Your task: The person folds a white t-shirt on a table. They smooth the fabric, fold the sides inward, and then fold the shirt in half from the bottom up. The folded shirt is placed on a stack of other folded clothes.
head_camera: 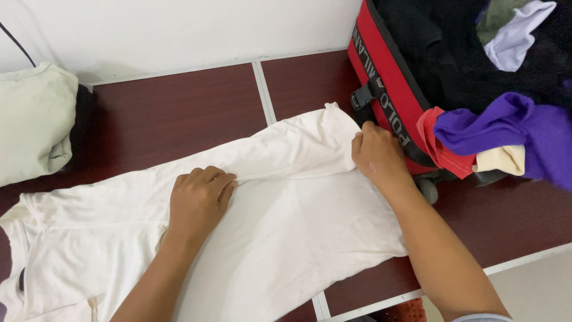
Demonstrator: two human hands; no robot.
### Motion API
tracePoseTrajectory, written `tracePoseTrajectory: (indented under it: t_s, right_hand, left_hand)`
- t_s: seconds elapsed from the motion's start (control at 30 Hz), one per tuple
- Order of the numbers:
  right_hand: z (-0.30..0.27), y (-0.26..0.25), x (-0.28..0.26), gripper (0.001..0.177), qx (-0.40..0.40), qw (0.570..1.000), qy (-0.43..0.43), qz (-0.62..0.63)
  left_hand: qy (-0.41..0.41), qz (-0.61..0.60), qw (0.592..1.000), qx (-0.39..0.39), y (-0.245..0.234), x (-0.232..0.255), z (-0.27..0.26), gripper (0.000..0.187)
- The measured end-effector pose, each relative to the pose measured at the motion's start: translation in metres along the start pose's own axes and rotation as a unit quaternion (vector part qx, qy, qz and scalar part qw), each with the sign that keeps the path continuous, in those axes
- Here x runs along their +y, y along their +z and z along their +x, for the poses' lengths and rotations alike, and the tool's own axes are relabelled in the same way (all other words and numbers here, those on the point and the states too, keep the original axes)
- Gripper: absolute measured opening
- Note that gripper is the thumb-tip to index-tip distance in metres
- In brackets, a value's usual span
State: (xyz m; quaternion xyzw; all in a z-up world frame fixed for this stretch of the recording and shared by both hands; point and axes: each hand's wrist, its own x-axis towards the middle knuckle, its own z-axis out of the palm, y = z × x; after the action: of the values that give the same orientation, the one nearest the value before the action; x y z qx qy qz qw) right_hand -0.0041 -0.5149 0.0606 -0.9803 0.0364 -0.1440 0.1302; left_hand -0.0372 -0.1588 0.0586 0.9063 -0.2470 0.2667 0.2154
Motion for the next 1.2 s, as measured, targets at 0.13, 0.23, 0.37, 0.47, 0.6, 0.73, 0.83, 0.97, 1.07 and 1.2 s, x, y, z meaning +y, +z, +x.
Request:
tracePoseTrajectory:
  t_s: [0.13, 0.23, 0.37, 0.47, 0.6, 0.73, 0.83, 0.97, 1.07, 1.2]
  right_hand:
    - [-0.005, -0.018, -0.006, 0.027, -0.032, 0.999, 0.037, -0.015]
    - [-0.011, -0.03, -0.01, 0.026, -0.037, 0.998, 0.034, -0.043]
    - [-0.012, -0.04, -0.011, 0.024, -0.057, 0.995, 0.054, -0.068]
    - [-0.015, -0.043, -0.006, 0.022, -0.072, 0.992, 0.069, -0.071]
    - [-0.016, -0.036, 0.001, 0.026, -0.151, 0.98, 0.064, -0.111]
    - [-0.014, -0.035, -0.01, 0.039, -0.208, 0.965, 0.077, -0.143]
    - [-0.018, -0.048, -0.023, 0.044, -0.212, 0.962, 0.08, -0.149]
    - [-0.021, -0.053, -0.032, 0.05, -0.203, 0.966, 0.051, -0.152]
    - [-0.02, -0.045, -0.032, 0.041, -0.228, 0.96, 0.065, -0.148]
    - [-0.02, -0.036, -0.028, 0.038, -0.252, 0.956, 0.057, -0.138]
  left_hand:
    - [0.003, 0.002, 1.0, -0.001, -0.001, -0.003, 0.0, 0.006]
    - [0.004, 0.008, 1.0, 0.0, -0.004, -0.002, 0.001, 0.005]
    - [0.009, 0.005, 1.0, -0.002, -0.014, 0.005, 0.001, 0.006]
    - [0.009, -0.003, 1.0, -0.005, -0.023, 0.009, 0.001, 0.006]
    - [-0.016, -0.017, 0.996, -0.085, -0.027, 0.008, 0.001, 0.006]
    - [0.001, -0.03, 0.991, -0.131, -0.024, 0.007, -0.001, 0.011]
    - [0.001, -0.042, 0.991, -0.127, -0.022, 0.009, -0.001, 0.015]
    - [0.003, -0.099, 0.988, -0.117, -0.019, 0.02, 0.008, 0.016]
    - [-0.007, -0.144, 0.98, -0.139, -0.006, 0.037, 0.026, 0.018]
    - [-0.059, -0.204, 0.959, -0.188, 0.031, 0.061, 0.065, 0.022]
